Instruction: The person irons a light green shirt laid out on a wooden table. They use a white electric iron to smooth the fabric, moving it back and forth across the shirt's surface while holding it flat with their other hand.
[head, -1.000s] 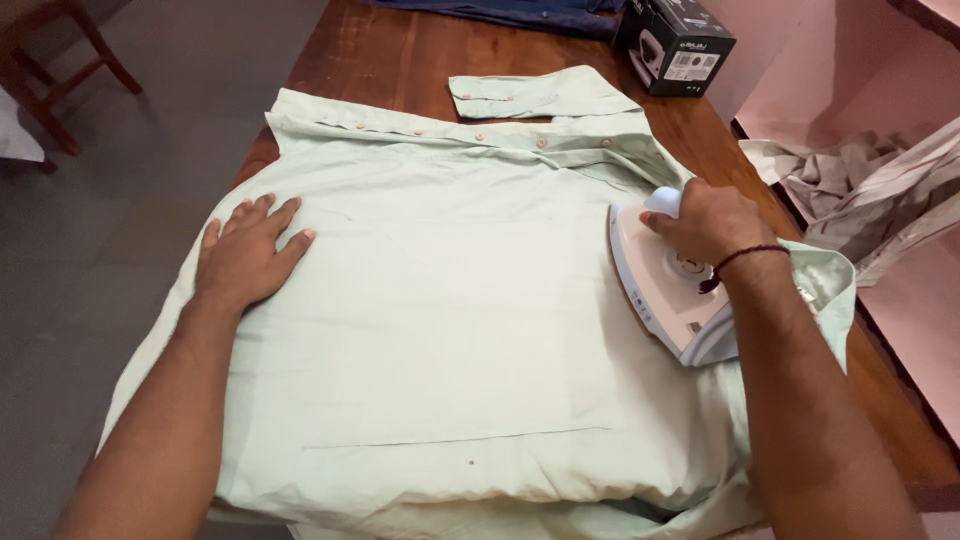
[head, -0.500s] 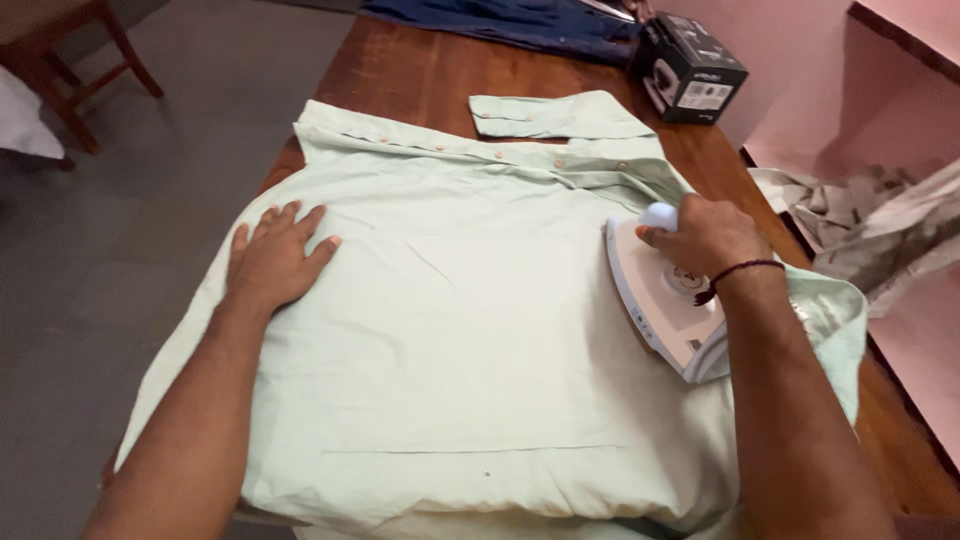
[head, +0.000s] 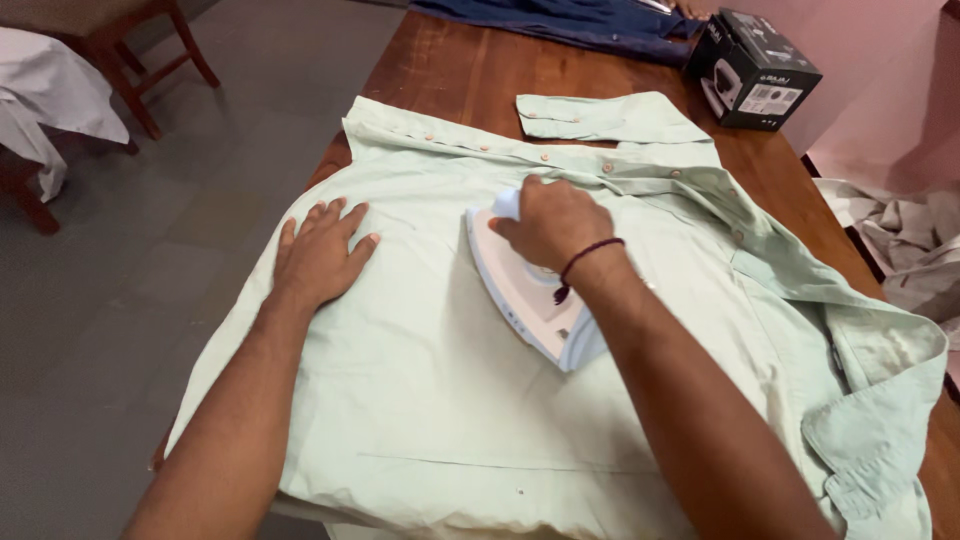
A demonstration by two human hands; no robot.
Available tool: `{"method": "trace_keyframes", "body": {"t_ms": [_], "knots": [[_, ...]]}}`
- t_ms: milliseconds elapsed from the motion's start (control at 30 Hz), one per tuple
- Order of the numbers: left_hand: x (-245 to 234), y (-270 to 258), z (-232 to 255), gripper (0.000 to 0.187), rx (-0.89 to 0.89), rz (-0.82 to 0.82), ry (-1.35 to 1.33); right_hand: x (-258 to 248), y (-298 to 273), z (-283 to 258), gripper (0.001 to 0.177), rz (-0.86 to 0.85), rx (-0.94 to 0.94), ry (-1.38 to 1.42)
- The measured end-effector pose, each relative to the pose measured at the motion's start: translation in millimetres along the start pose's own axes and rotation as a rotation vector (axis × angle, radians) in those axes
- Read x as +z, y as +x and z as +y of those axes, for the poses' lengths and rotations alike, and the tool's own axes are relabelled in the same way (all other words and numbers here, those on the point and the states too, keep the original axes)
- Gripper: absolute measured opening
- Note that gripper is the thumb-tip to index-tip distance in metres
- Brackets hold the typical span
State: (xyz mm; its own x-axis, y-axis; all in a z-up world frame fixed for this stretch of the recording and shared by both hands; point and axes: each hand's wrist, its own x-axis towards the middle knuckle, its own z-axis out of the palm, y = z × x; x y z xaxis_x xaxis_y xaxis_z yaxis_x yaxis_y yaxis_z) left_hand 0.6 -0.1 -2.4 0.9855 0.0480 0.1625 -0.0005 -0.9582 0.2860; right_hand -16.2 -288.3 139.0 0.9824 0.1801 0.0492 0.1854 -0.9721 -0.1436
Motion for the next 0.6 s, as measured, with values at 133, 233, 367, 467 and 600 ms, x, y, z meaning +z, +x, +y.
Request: {"method": "trace_keyframes", "body": {"t_ms": [133, 233, 367, 467, 600], "knots": [[-1.5, 0.2, 0.5, 0.061, 0.003, -0.003, -0.003, -2.6, -2.2, -9.8, 0.058, -0.060, 0.045, -0.005], [-1.3, -2.3, 0.2, 0.061, 0.002, 0.002, -0.010, -1.6, -2.0, -3.2, 0.058, -0.041, 0.049, -0.016], [-1.8, -2.8, -1.7, 0.061, 0.015, 0.015, -0.017, 2.6, 4.2, 26.6, 0.058, 0.018, 0.049, -0.011], [0.1, -2.6, -3.5, 0.061, 0.024, 0.027, -0.017, 4.3, 14.0, 62.2, 0.065, 0.024, 0.103, -0.055], [0.9, -2.1, -5.4, 0.061, 0.034, 0.031, -0.008, 5.1, 27.4, 111.4, 0.070, 0.035, 0.173, -0.088]]}}
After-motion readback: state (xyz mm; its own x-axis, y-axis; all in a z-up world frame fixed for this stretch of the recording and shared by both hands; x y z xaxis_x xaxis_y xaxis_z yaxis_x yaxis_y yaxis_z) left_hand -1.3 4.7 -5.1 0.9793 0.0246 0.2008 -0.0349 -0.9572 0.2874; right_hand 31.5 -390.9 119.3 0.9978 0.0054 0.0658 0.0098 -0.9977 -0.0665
